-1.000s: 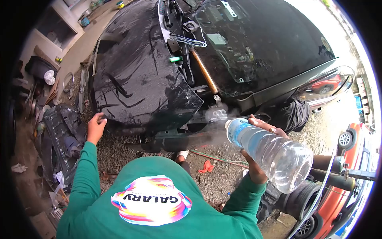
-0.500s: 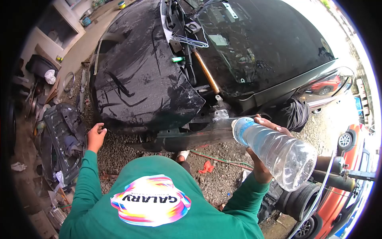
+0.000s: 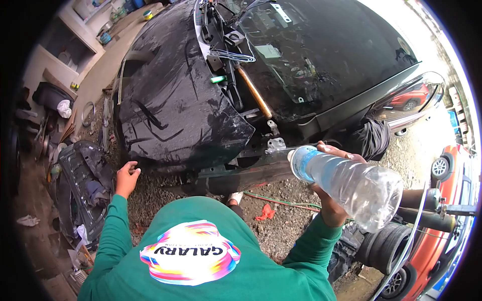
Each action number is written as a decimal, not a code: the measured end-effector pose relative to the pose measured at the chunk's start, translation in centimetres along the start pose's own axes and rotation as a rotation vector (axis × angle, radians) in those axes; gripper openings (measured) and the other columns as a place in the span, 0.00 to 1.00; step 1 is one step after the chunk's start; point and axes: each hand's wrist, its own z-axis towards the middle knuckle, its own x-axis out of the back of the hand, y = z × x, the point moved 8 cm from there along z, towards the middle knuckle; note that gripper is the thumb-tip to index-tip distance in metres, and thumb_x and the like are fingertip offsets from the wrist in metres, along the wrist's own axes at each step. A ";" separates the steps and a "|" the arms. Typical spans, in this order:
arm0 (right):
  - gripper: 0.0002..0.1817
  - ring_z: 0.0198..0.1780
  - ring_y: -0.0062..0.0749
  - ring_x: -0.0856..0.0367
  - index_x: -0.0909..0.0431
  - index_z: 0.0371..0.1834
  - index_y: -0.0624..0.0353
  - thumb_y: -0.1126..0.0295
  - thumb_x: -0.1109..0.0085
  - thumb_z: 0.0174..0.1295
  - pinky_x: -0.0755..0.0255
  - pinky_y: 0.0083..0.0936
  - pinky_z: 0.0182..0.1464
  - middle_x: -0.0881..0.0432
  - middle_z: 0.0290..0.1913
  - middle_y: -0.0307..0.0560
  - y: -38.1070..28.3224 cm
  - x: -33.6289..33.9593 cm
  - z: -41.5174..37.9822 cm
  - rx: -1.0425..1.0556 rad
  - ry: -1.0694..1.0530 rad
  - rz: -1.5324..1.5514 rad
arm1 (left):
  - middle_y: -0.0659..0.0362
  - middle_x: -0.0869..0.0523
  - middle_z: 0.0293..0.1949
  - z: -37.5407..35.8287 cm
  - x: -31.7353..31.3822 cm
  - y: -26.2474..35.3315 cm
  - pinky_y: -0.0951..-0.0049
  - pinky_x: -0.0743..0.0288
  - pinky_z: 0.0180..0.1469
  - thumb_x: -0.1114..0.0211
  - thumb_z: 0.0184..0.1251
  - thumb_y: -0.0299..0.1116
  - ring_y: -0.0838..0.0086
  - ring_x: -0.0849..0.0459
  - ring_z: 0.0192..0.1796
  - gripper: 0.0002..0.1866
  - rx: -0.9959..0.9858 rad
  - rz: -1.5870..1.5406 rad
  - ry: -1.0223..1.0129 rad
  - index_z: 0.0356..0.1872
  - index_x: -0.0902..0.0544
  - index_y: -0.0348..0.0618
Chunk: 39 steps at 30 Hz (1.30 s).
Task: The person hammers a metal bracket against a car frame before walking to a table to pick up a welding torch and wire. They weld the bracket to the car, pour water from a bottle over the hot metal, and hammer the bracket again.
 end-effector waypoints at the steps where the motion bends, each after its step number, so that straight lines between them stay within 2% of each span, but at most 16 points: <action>1: 0.50 0.71 0.61 0.17 0.38 0.81 0.53 0.63 0.13 0.59 0.27 0.66 0.76 0.16 0.66 0.66 0.0 0.1 -0.1 -0.032 0.013 0.020 | 0.47 0.05 0.54 0.0 0.0 0.1 0.61 0.13 0.56 0.24 0.72 0.30 0.62 0.05 0.51 0.20 0.007 0.001 -0.008 0.62 0.12 0.35; 4: 0.51 0.71 0.61 0.17 0.39 0.81 0.53 0.63 0.12 0.59 0.26 0.65 0.76 0.16 0.66 0.66 0.1 0.6 -0.1 -0.064 0.050 -0.021 | 0.46 0.05 0.55 0.0 0.1 0.4 0.60 0.13 0.57 0.24 0.72 0.30 0.62 0.05 0.52 0.20 -0.001 0.007 -0.016 0.62 0.13 0.35; 8: 0.49 0.71 0.62 0.17 0.38 0.80 0.54 0.67 0.14 0.59 0.27 0.66 0.76 0.16 0.66 0.66 0.1 0.8 0.0 -0.068 0.082 0.120 | 0.46 0.05 0.55 0.1 0.0 0.7 0.60 0.13 0.57 0.24 0.72 0.30 0.62 0.05 0.52 0.21 -0.025 0.010 -0.023 0.63 0.13 0.36; 11: 0.49 0.70 0.62 0.16 0.37 0.77 0.56 0.63 0.11 0.57 0.26 0.64 0.75 0.15 0.64 0.64 -0.1 1.2 0.3 -0.055 0.098 -0.040 | 0.46 0.05 0.55 0.0 0.0 1.1 0.60 0.13 0.57 0.24 0.72 0.30 0.62 0.05 0.52 0.21 -0.017 0.020 -0.026 0.63 0.13 0.36; 16: 0.50 0.70 0.62 0.16 0.37 0.77 0.57 0.62 0.12 0.57 0.25 0.63 0.74 0.15 0.63 0.64 -0.1 1.3 0.3 -0.090 0.143 0.075 | 0.46 0.06 0.55 0.3 0.0 1.4 0.59 0.13 0.58 0.24 0.72 0.31 0.62 0.05 0.53 0.20 -0.011 0.017 -0.035 0.62 0.12 0.36; 19: 0.49 0.70 0.62 0.16 0.37 0.77 0.58 0.64 0.13 0.57 0.26 0.63 0.75 0.15 0.64 0.65 0.1 1.5 0.4 -0.118 0.163 0.047 | 0.46 0.05 0.54 0.2 0.1 1.7 0.59 0.12 0.57 0.24 0.72 0.31 0.61 0.05 0.53 0.20 -0.013 0.024 -0.033 0.62 0.12 0.37; 22: 0.48 0.71 0.62 0.17 0.37 0.78 0.59 0.68 0.15 0.57 0.28 0.62 0.76 0.16 0.65 0.66 0.4 1.4 0.3 -0.125 0.157 0.221 | 0.46 0.05 0.52 0.3 0.4 1.8 0.59 0.12 0.57 0.24 0.72 0.32 0.60 0.04 0.52 0.20 -0.011 0.033 -0.022 0.62 0.12 0.38; 24: 0.49 0.71 0.62 0.17 0.37 0.81 0.60 0.72 0.18 0.57 0.29 0.61 0.77 0.17 0.67 0.67 0.7 1.9 -0.2 -0.185 0.219 0.099 | 0.46 0.05 0.51 0.1 0.3 1.7 0.59 0.12 0.56 0.23 0.72 0.32 0.60 0.04 0.52 0.20 -0.017 0.039 -0.021 0.62 0.11 0.38; 28: 0.48 0.70 0.58 0.16 0.33 0.81 0.64 0.76 0.19 0.56 0.25 0.56 0.75 0.16 0.67 0.66 1.6 2.3 0.2 -0.190 0.181 0.068 | 0.45 0.05 0.50 0.0 0.2 1.1 0.59 0.12 0.56 0.23 0.72 0.31 0.60 0.04 0.51 0.20 -0.014 0.025 -0.016 0.61 0.11 0.38; 29: 0.45 0.69 0.53 0.15 0.31 0.80 0.67 0.79 0.21 0.56 0.23 0.51 0.75 0.15 0.66 0.64 1.5 2.0 0.3 -0.267 0.243 0.110 | 0.45 0.05 0.50 -0.2 0.2 1.0 0.59 0.12 0.56 0.23 0.72 0.31 0.60 0.04 0.51 0.20 -0.017 0.021 -0.017 0.61 0.11 0.38; 30: 0.43 0.69 0.49 0.15 0.30 0.79 0.68 0.79 0.21 0.58 0.23 0.47 0.75 0.14 0.65 0.61 1.3 2.2 0.8 -0.282 0.284 0.011 | 0.45 0.05 0.50 -0.4 0.3 0.8 0.59 0.12 0.56 0.23 0.72 0.31 0.60 0.04 0.51 0.20 -0.014 0.018 -0.009 0.61 0.11 0.38; 33: 0.40 0.67 0.43 0.13 0.28 0.77 0.67 0.75 0.20 0.60 0.22 0.42 0.73 0.13 0.64 0.58 1.6 0.0 6.2 -0.245 0.142 -0.115 | 0.46 0.05 0.51 -1.1 0.5 0.6 0.61 0.12 0.55 0.23 0.71 0.31 0.62 0.04 0.50 0.20 -0.001 -0.004 -0.008 0.61 0.12 0.37; 34: 0.41 0.65 0.41 0.11 0.28 0.77 0.64 0.75 0.20 0.58 0.22 0.37 0.71 0.13 0.67 0.59 1.8 -0.1 8.3 -0.238 0.000 -0.526 | 0.46 0.05 0.51 -1.4 0.7 0.3 0.61 0.12 0.55 0.23 0.71 0.31 0.62 0.04 0.50 0.20 0.000 -0.007 0.003 0.61 0.12 0.37; 36: 0.43 0.64 0.46 0.12 0.27 0.78 0.56 0.75 0.22 0.55 0.20 0.38 0.68 0.14 0.68 0.56 3.2 -2.5 12.5 -0.165 -0.167 -0.808 | 0.47 0.05 0.51 -2.0 0.7 -0.7 0.61 0.12 0.55 0.23 0.71 0.30 0.63 0.04 0.50 0.20 0.032 -0.018 0.016 0.61 0.11 0.37; 38: 0.42 0.63 0.54 0.16 0.24 0.76 0.49 0.77 0.25 0.52 0.20 0.44 0.65 0.13 0.63 0.51 4.5 -5.6 15.8 0.034 -0.323 -1.076 | 0.47 0.05 0.51 -3.2 1.2 -1.7 0.61 0.12 0.55 0.23 0.71 0.30 0.63 0.04 0.50 0.20 0.045 -0.028 0.047 0.61 0.11 0.36; 39: 0.40 0.62 0.55 0.18 0.22 0.74 0.45 0.78 0.28 0.53 0.20 0.47 0.63 0.13 0.55 0.47 5.8 -6.8 17.4 0.042 -0.403 -1.128 | 0.47 0.05 0.50 -3.9 1.3 -2.4 0.61 0.12 0.55 0.23 0.71 0.30 0.63 0.05 0.50 0.19 0.057 -0.036 0.054 0.61 0.11 0.36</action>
